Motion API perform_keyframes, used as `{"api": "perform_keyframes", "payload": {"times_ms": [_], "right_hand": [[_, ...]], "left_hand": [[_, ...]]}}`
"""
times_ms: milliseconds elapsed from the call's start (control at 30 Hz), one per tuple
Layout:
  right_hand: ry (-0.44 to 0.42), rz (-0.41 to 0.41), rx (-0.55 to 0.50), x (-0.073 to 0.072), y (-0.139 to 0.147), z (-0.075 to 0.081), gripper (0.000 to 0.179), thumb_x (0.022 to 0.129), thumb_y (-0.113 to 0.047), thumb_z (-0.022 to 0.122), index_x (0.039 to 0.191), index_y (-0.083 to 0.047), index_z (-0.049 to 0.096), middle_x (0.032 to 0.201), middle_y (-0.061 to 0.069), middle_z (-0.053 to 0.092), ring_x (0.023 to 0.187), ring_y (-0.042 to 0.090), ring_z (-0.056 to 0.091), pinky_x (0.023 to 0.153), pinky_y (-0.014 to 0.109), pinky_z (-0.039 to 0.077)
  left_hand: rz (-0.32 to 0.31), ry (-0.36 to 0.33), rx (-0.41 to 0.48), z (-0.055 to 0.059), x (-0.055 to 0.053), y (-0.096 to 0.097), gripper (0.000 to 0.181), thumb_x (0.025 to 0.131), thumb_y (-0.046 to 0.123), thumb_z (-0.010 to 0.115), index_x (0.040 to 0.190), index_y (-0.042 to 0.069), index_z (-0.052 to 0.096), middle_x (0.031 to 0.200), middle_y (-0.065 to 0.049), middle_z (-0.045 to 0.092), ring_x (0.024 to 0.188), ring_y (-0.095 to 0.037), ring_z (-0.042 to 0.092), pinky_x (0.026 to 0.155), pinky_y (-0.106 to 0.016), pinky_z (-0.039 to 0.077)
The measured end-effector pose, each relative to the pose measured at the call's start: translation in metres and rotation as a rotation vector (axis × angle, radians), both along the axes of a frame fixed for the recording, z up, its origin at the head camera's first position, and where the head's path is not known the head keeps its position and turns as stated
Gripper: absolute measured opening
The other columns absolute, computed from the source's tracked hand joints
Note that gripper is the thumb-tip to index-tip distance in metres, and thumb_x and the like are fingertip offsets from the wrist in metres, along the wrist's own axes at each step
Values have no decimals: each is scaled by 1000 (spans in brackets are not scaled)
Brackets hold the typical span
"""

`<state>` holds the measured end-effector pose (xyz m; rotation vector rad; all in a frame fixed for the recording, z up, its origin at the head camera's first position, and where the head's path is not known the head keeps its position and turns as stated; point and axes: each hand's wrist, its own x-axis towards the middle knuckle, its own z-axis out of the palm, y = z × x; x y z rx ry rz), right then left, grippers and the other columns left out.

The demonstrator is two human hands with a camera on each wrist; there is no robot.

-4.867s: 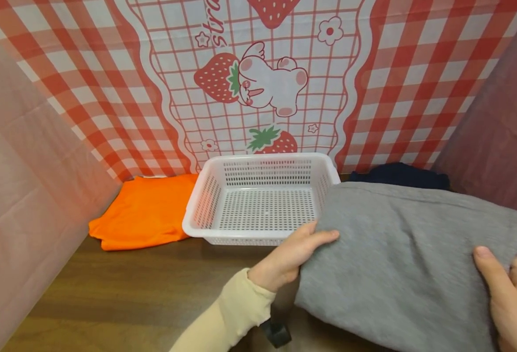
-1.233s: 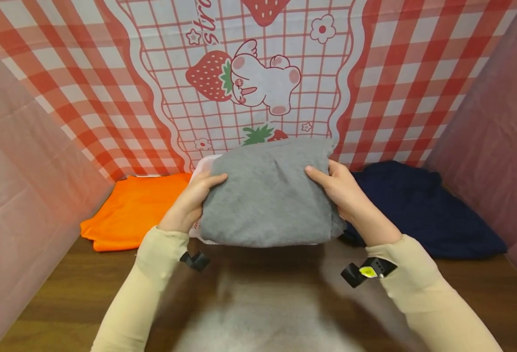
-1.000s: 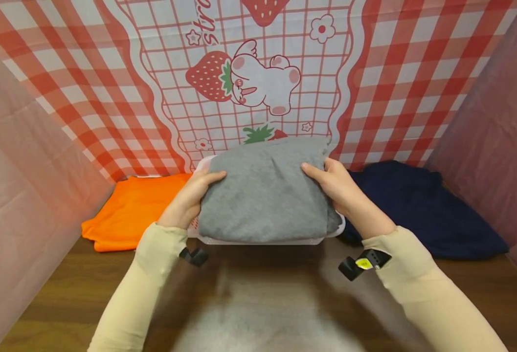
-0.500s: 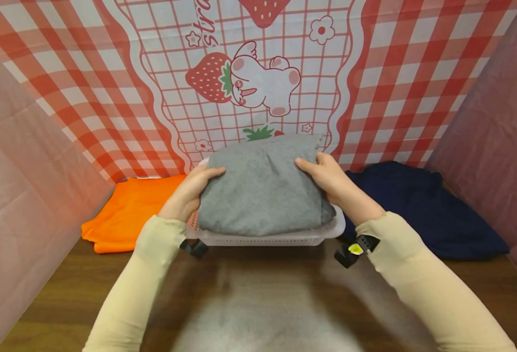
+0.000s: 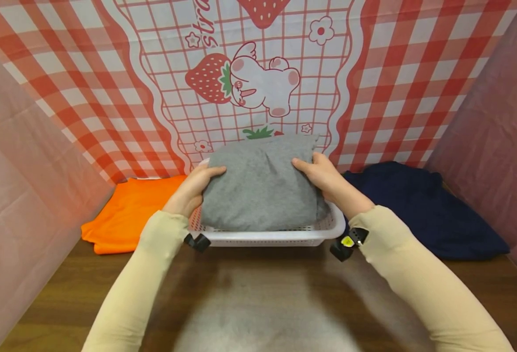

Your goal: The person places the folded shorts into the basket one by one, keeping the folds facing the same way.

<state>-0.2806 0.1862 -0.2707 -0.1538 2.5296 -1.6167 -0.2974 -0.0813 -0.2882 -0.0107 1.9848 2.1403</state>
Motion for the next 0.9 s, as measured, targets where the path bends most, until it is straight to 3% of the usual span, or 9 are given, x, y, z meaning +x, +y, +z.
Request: {"api": "perform_keyframes", "payload": {"times_ms": [267, 667, 900], "right_hand": [[-28, -7, 2, -5, -2, -10, 62, 95, -33, 44, 139, 4, 21, 138, 24, 30, 126, 36, 33, 104, 51, 27], [-59, -45, -6, -7, -9, -36, 59, 95, -29, 44, 139, 3, 20, 139, 24, 30, 124, 38, 35, 102, 51, 30], [-60, -29, -40, -10, -8, -51, 60, 96, -21, 44, 142, 2, 13, 146, 22, 19, 133, 36, 22, 107, 49, 20]], "left_hand": [[5, -1, -21, -8, -4, 0, 30, 89, 10, 51, 118, 5, 48, 93, -1, 54, 78, -11, 53, 72, -26, 44], [3, -60, -85, -28, -4, 0, 44, 91, 11, 49, 134, 13, 39, 128, -9, 48, 106, -23, 49, 95, -39, 39], [-6, -56, -113, -33, -3, 1, 46, 90, 9, 48, 135, 12, 39, 131, -10, 47, 114, -25, 47, 100, -41, 37]]}}
